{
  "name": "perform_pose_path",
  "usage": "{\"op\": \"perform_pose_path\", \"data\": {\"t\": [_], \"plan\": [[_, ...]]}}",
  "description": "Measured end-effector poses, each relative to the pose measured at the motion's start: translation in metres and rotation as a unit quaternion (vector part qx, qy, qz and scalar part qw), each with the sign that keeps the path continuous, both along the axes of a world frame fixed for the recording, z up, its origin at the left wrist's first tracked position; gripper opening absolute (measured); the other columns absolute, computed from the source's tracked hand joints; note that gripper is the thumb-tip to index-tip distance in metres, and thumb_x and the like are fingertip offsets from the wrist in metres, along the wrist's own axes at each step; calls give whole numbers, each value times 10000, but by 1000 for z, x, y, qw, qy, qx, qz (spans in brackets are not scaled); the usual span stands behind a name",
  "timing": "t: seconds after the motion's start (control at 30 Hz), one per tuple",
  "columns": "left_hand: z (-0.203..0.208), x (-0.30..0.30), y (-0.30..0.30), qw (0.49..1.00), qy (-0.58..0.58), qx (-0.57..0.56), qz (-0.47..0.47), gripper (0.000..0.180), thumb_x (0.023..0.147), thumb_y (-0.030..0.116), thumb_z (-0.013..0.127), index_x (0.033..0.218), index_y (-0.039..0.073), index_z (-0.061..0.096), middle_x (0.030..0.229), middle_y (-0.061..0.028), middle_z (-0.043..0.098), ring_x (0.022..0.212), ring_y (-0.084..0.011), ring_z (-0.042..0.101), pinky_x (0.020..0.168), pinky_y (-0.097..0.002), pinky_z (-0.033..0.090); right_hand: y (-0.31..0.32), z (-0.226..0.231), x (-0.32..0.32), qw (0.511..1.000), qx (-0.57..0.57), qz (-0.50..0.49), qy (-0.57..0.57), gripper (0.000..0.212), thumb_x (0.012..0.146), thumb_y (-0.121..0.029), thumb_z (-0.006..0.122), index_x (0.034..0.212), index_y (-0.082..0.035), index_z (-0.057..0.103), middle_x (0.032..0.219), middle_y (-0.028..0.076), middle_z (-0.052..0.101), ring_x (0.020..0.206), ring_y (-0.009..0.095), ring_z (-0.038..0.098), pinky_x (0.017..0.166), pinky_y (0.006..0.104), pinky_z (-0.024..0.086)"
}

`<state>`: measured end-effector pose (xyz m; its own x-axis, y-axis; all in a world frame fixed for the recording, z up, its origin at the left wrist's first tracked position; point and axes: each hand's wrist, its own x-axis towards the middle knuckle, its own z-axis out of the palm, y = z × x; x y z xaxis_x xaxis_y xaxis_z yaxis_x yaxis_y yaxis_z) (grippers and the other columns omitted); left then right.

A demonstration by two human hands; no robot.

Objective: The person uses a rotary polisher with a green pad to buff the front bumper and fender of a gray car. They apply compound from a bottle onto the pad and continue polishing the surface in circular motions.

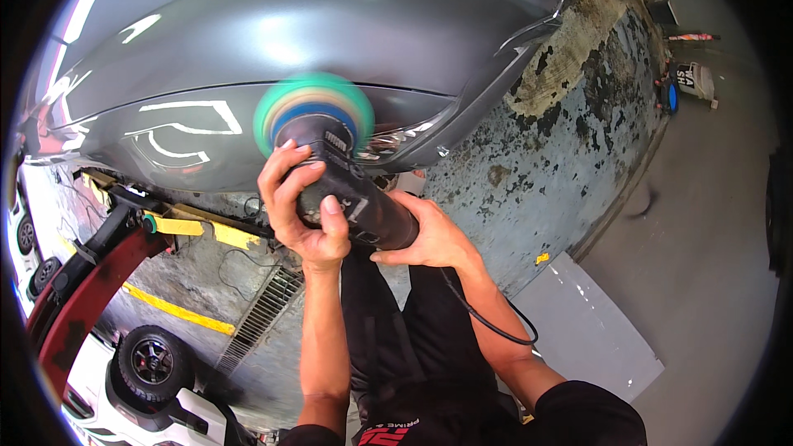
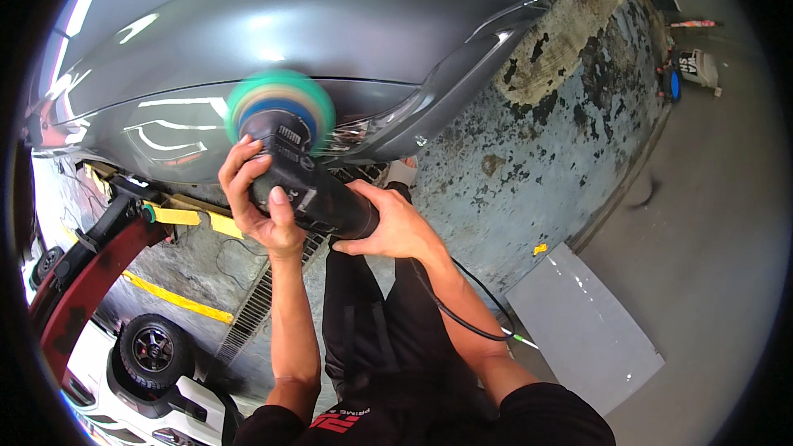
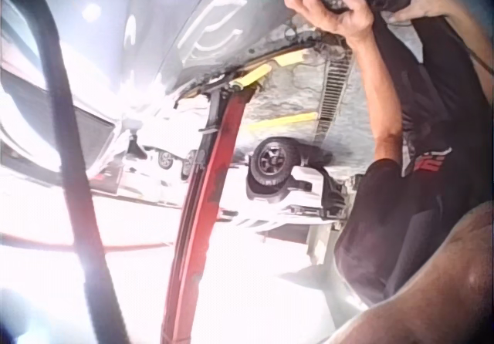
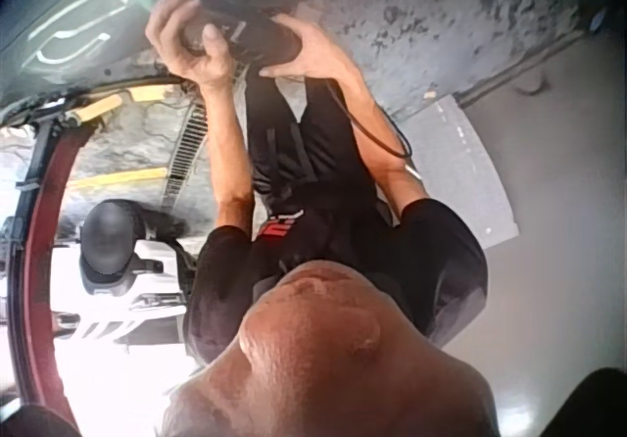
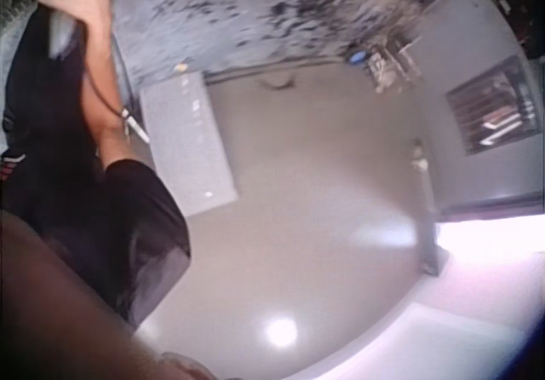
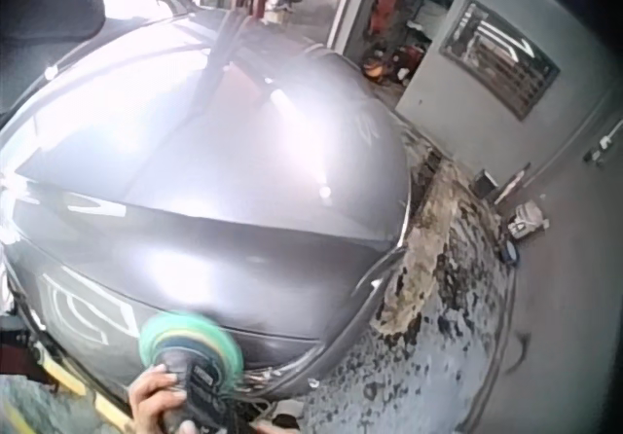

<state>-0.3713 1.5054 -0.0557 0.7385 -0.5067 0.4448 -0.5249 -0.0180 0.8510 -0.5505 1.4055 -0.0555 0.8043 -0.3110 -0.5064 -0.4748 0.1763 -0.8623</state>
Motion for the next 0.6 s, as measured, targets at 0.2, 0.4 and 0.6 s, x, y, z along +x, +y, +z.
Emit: {"op": "perform_pose_path", "data": {"t": [0.2, 0.4, 0.6], "plan": [[9, -45, -43, 998, 10, 45, -50, 372, 773, 151, 706, 1131, 54, 741, 1263, -159, 671, 1279, -408, 600, 1172, -591, 426, -21, -11, -55, 994, 88, -55, -17, 825, 694, -224, 1022, 1381, 0, 622, 1249, 110, 745, 1127, 171, 682, 1035, 372, 536], [2, -92, -72, 991, -7, 97, -90, 424, 718, 118, 727, 1140, 90, 748, 1278, -121, 655, 1303, -390, 587, 1175, -585, 409, -40, -27, -105, 984, 157, -79, 3, 854, 681, -187, 1026, 1412, -17, 619, 1283, 61, 721, 1179, 160, 653, 1075, 352, 508], [0, -116, -98, 987, -34, 119, -106, 406, 735, 111, 735, 1140, 83, 745, 1275, -130, 662, 1291, -398, 592, 1167, -583, 419, -59, -37, -127, 981, 173, -82, 31, 848, 656, -144, 1024, 1397, -27, 630, 1257, 52, 724, 1177, 162, 653, 1067, 365, 514]]}}
